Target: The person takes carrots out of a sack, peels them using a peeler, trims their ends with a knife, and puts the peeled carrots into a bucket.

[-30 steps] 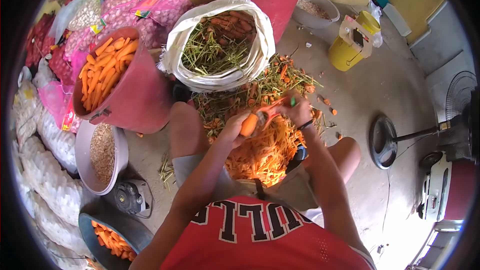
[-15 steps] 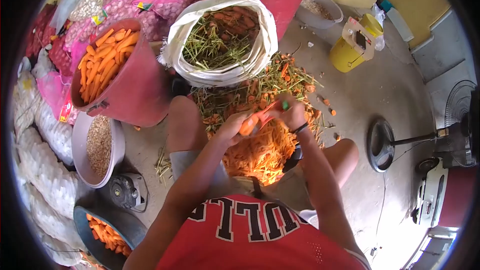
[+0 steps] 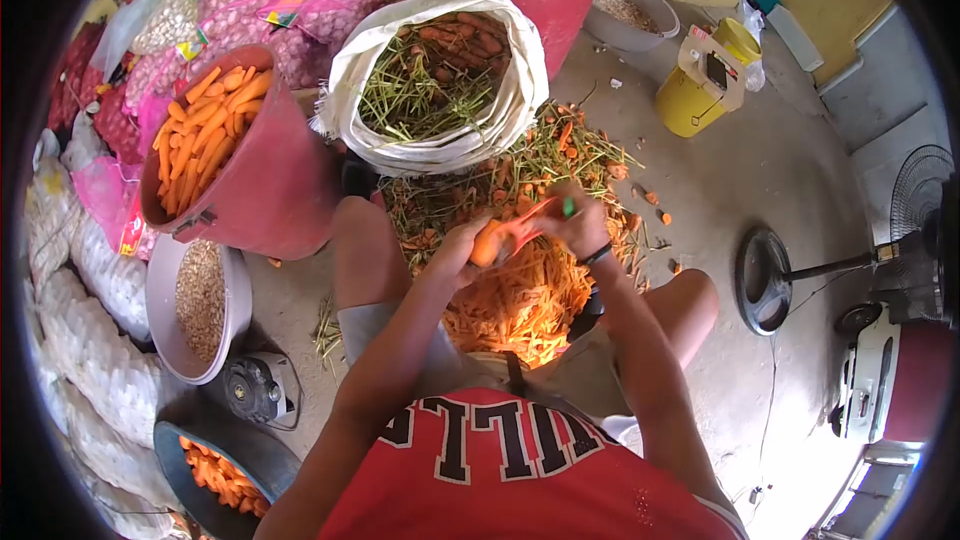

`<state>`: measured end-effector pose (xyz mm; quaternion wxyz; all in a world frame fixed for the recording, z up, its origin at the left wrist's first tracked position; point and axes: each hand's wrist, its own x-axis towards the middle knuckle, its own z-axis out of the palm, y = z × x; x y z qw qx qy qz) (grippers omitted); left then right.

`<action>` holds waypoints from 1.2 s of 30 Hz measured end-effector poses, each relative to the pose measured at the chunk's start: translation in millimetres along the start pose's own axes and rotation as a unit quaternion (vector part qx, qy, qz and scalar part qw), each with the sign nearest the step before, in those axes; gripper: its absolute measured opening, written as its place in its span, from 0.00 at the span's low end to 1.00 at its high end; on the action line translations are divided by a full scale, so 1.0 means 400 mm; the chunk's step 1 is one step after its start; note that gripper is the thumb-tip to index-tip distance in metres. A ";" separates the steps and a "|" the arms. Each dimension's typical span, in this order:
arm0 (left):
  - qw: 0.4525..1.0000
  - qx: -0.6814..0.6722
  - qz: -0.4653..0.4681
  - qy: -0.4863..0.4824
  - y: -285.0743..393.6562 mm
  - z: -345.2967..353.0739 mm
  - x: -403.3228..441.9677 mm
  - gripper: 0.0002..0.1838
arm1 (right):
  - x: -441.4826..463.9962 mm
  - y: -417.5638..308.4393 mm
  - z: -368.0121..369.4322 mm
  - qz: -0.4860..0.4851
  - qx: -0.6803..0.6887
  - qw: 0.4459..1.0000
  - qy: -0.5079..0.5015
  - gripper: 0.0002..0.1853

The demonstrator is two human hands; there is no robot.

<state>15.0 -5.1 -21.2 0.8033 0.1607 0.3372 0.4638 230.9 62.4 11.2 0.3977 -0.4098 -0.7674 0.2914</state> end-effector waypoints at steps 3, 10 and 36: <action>0.996 0.060 -0.032 0.061 0.014 0.025 -0.014 0.18 | -0.002 -0.073 0.011 -0.109 -0.057 0.991 -0.051 0.27; 0.998 0.018 -0.006 0.054 0.004 0.011 -0.009 0.18 | 0.004 -0.052 -0.011 -0.003 -0.007 1.000 -0.022 0.28; 0.997 0.064 -0.049 0.016 0.003 0.009 -0.022 0.21 | 0.032 -0.002 -0.042 0.133 -0.058 0.989 -0.041 0.31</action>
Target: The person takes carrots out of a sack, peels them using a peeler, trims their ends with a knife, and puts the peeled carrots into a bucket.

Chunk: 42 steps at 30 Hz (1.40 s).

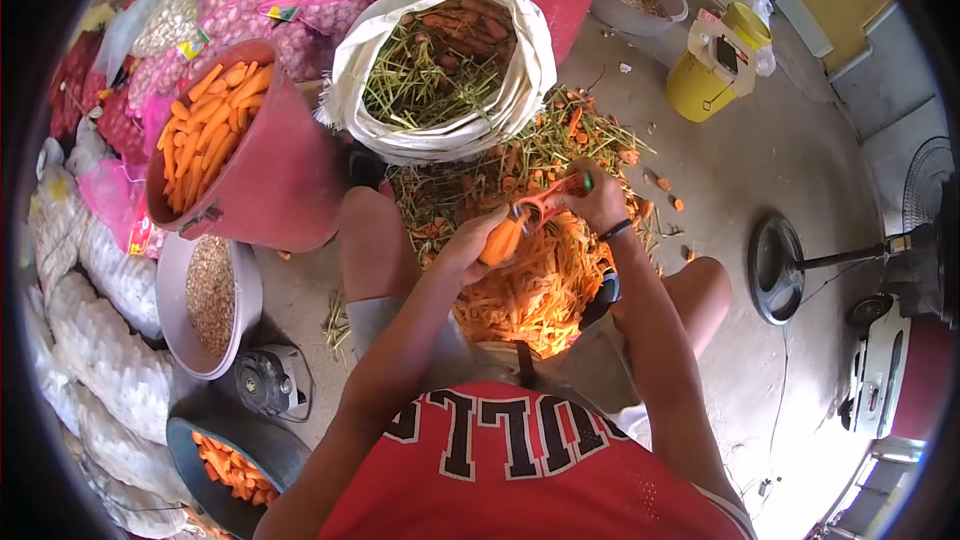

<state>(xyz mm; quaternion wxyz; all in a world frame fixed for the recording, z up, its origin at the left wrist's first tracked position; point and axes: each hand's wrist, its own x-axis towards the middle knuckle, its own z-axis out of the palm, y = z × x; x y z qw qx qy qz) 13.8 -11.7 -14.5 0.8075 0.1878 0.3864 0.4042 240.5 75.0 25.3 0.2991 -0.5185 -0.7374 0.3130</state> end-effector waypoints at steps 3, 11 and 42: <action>0.995 -0.057 0.004 0.085 0.024 0.063 -0.019 0.22 | -0.021 -0.001 0.027 -0.051 0.015 0.998 -0.021 0.30; 1.000 -0.007 0.000 -0.026 0.012 0.021 -0.014 0.20 | 0.004 0.020 -0.004 -0.012 0.018 1.000 -0.004 0.33; 0.975 0.048 0.212 -0.047 0.033 0.022 0.000 0.15 | -0.032 0.121 0.093 0.153 -0.006 0.981 -0.117 0.24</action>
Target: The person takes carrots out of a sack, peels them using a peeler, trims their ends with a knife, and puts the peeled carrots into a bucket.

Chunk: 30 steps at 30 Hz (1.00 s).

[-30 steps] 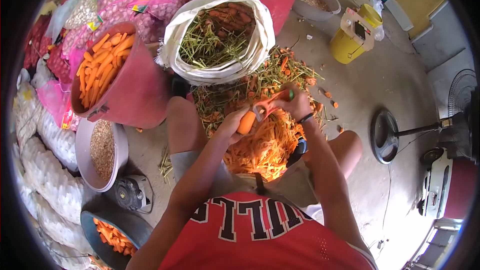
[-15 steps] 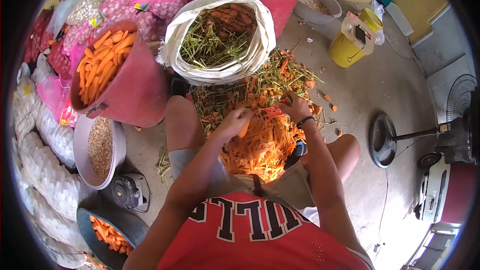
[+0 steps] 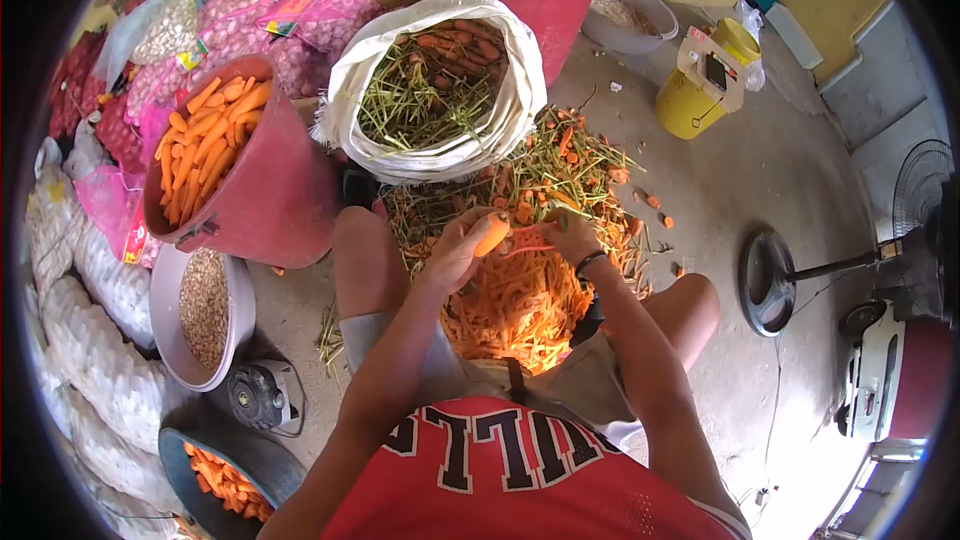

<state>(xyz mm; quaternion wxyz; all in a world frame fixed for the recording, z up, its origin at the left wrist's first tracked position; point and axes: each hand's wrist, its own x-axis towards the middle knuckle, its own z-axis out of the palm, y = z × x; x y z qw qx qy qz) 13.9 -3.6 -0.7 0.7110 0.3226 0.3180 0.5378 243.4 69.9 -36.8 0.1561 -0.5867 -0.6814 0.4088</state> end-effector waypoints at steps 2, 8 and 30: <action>0.998 -0.063 0.010 -0.024 -0.023 -0.008 0.004 0.14 | -0.039 -0.069 0.002 0.018 -0.102 0.992 -0.067 0.26; 0.997 0.041 0.026 -0.053 0.001 -0.015 0.000 0.15 | -0.028 -0.010 0.007 -0.109 0.062 0.989 -0.075 0.27; 0.966 0.255 0.031 -0.033 0.052 0.037 -0.035 0.20 | -0.128 -0.175 0.007 -0.149 0.154 0.974 -0.078 0.37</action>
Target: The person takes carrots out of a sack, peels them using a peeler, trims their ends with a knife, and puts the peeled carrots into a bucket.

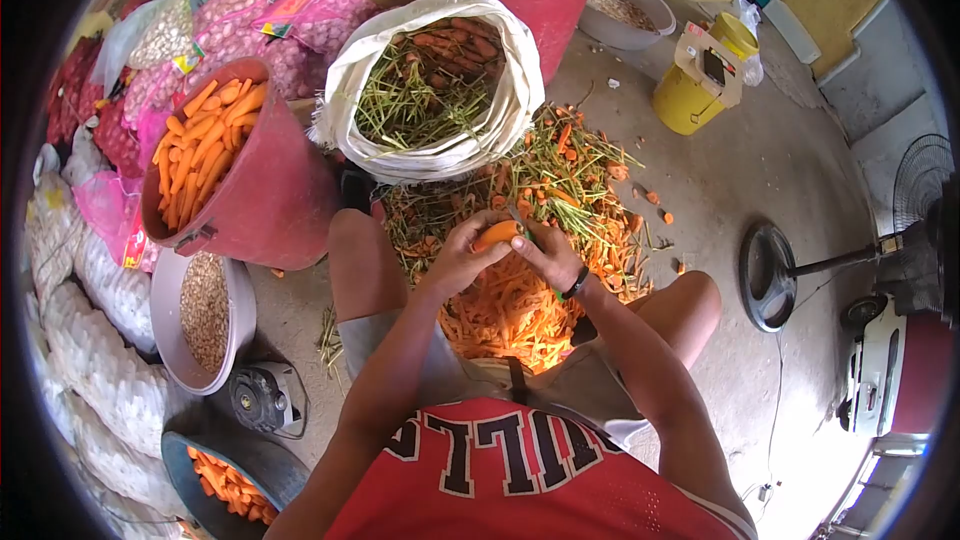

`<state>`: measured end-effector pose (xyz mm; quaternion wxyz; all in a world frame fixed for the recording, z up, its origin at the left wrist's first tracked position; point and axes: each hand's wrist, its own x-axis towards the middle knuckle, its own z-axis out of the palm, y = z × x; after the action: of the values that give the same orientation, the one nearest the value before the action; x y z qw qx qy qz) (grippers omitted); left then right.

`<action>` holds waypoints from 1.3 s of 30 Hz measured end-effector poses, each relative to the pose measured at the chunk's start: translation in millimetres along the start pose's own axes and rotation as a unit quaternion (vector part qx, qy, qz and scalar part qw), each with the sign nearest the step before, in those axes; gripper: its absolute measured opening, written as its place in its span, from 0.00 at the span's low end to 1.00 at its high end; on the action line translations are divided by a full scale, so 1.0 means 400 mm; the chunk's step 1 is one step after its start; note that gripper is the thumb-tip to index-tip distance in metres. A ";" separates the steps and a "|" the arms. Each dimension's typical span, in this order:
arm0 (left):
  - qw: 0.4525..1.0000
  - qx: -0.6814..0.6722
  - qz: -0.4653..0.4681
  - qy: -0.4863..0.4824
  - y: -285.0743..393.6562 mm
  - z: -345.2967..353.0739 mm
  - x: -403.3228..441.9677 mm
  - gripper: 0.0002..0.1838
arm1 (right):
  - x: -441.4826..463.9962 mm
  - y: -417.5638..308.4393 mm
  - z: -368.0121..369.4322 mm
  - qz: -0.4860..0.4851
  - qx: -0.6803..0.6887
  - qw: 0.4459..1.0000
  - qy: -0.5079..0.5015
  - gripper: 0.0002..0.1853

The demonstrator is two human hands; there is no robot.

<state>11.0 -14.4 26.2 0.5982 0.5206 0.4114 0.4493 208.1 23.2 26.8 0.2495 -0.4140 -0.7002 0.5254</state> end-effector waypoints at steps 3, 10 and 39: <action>0.999 -0.027 0.015 0.007 -0.002 0.006 0.002 0.20 | -0.006 0.002 0.013 -0.031 -0.007 0.999 0.019 0.33; 0.998 0.030 0.045 0.020 -0.007 0.002 0.001 0.20 | -0.011 0.033 0.034 -0.012 -0.013 0.999 0.034 0.30; 0.864 -0.495 0.090 0.022 0.074 -0.039 0.201 0.21 | 0.127 0.045 -0.069 0.122 0.355 0.922 0.091 0.20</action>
<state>13.4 68.9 51.8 0.7249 0.1807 0.0988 0.6573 208.4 82.4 14.4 0.3768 -0.4264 -0.3860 0.7261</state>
